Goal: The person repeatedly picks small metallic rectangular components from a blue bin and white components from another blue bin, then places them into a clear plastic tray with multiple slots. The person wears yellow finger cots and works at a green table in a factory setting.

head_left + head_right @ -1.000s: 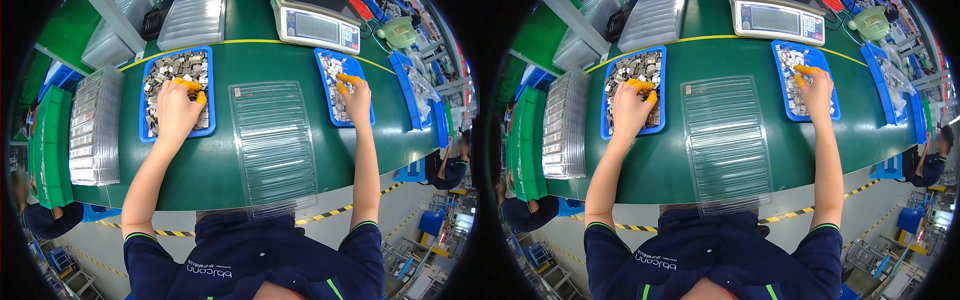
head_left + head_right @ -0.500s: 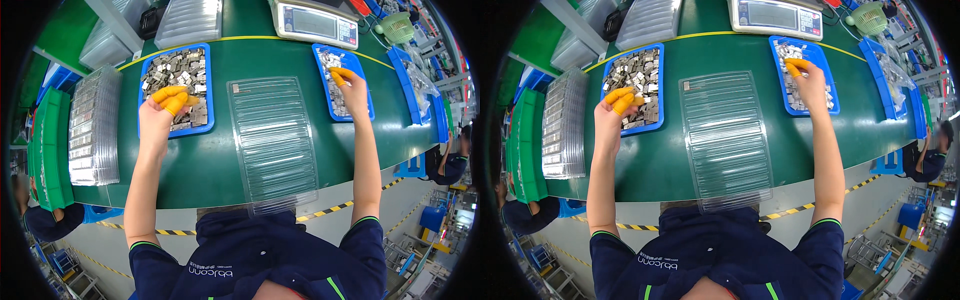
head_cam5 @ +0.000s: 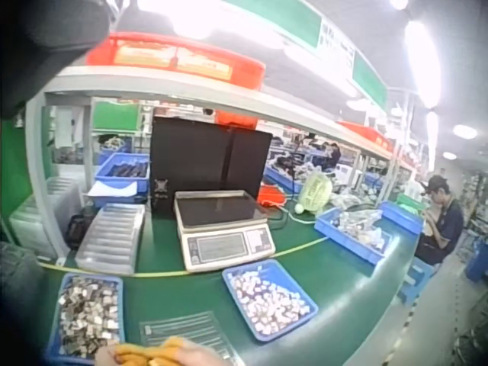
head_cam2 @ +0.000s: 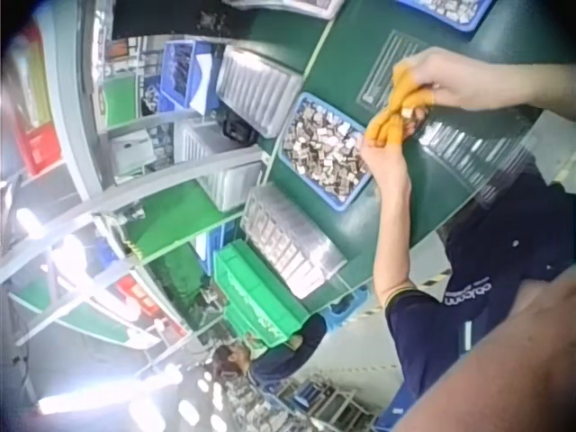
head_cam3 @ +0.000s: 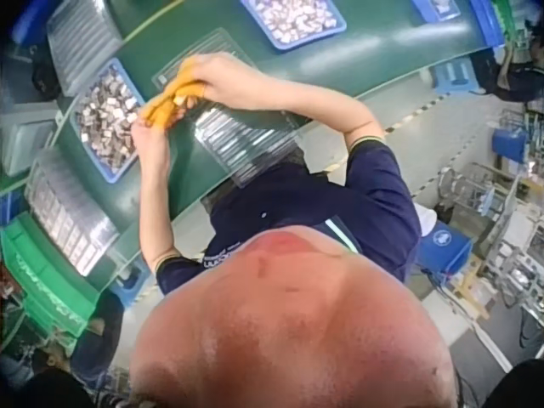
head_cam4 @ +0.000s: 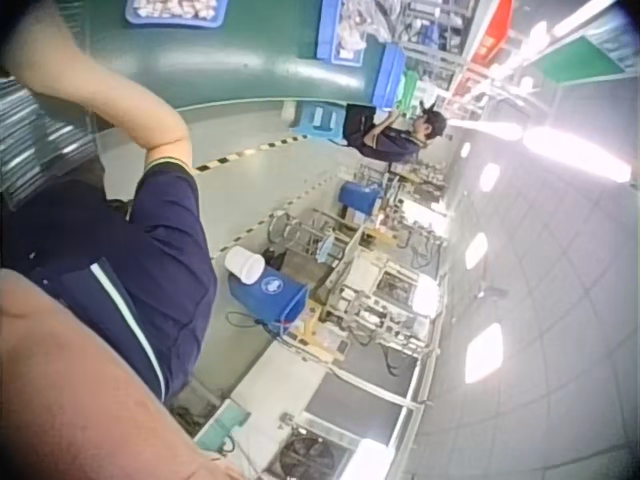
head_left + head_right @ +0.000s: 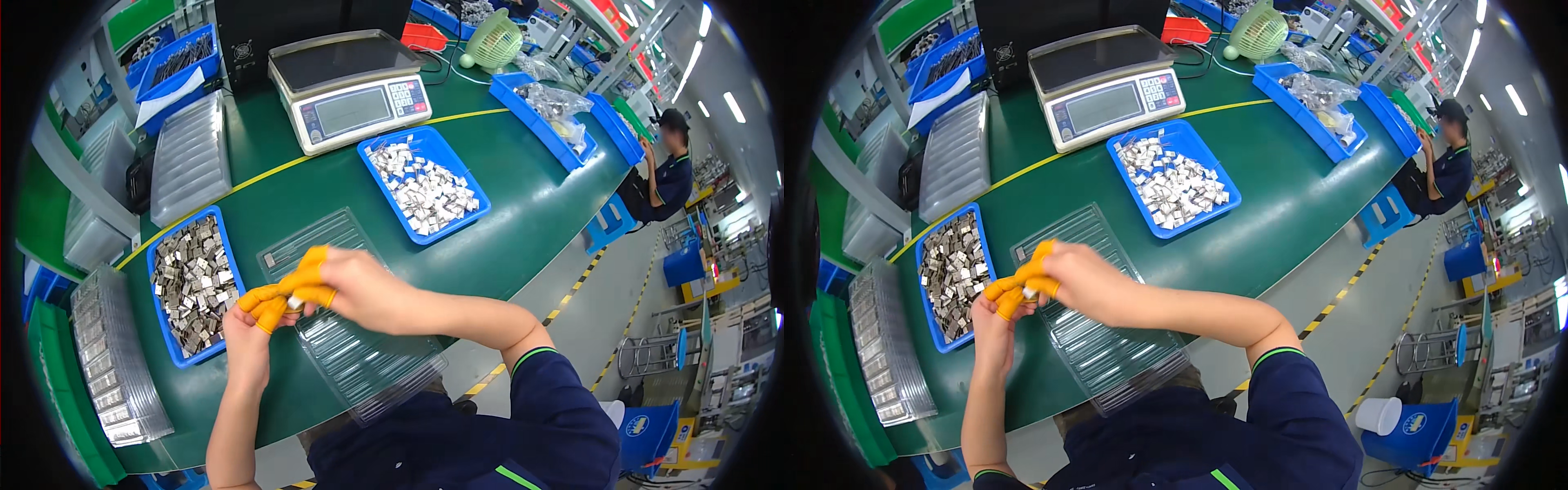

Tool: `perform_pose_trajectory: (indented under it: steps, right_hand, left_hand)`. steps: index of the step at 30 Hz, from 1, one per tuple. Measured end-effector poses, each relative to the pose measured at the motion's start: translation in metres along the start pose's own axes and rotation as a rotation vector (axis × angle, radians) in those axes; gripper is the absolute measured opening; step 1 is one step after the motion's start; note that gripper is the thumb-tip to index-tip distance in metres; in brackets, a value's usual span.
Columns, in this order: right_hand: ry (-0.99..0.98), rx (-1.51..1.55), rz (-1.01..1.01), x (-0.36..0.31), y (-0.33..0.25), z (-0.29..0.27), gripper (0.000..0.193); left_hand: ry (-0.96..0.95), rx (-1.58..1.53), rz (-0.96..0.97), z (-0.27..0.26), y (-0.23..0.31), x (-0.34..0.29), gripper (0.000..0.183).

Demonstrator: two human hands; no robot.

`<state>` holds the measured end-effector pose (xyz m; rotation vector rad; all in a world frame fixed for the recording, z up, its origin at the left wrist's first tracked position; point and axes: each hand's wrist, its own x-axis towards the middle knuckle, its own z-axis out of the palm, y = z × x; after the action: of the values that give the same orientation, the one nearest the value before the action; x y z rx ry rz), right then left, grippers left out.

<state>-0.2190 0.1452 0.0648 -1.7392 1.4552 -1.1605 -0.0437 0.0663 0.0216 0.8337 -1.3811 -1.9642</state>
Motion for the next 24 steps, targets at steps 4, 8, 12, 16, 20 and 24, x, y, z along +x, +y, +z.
perform_pose_trajectory:
  steps: [4, 8, 12, 16, 20, 24]
  right_hand:
    - [0.012, -0.126, -0.102, 0.0, 0.008, 0.024, 0.016]
    - [-0.095, 0.434, 0.261, 0.005, 0.008, 0.017, 0.017]
    - [0.003, 0.663, 0.297, 0.008, 0.015, 0.018, 0.017]
    - [0.07, 0.565, 0.277, 0.011, 0.02, 0.024, 0.017]
    - [0.001, 0.599, 0.33, 0.01, 0.01, 0.015, 0.021]
    - [0.242, 0.485, 0.34, 0.01, 0.017, 0.015, 0.025]
  left_hand:
    - [0.067, -0.033, -0.029, 0.001, -0.002, -0.002, 0.021]
    - [0.024, 0.079, 0.018, -0.004, -0.006, -0.003, 0.025]
    - [-0.052, 0.095, 0.066, 0.004, 0.004, -0.007, 0.03]
    - [-0.058, 0.129, 0.079, 0.0, 0.0, -0.005, 0.035]
    - [-0.043, 0.048, 0.151, -0.008, -0.006, -0.003, 0.031]
    - [0.08, -0.08, 0.066, -0.006, -0.006, -0.001, 0.027]
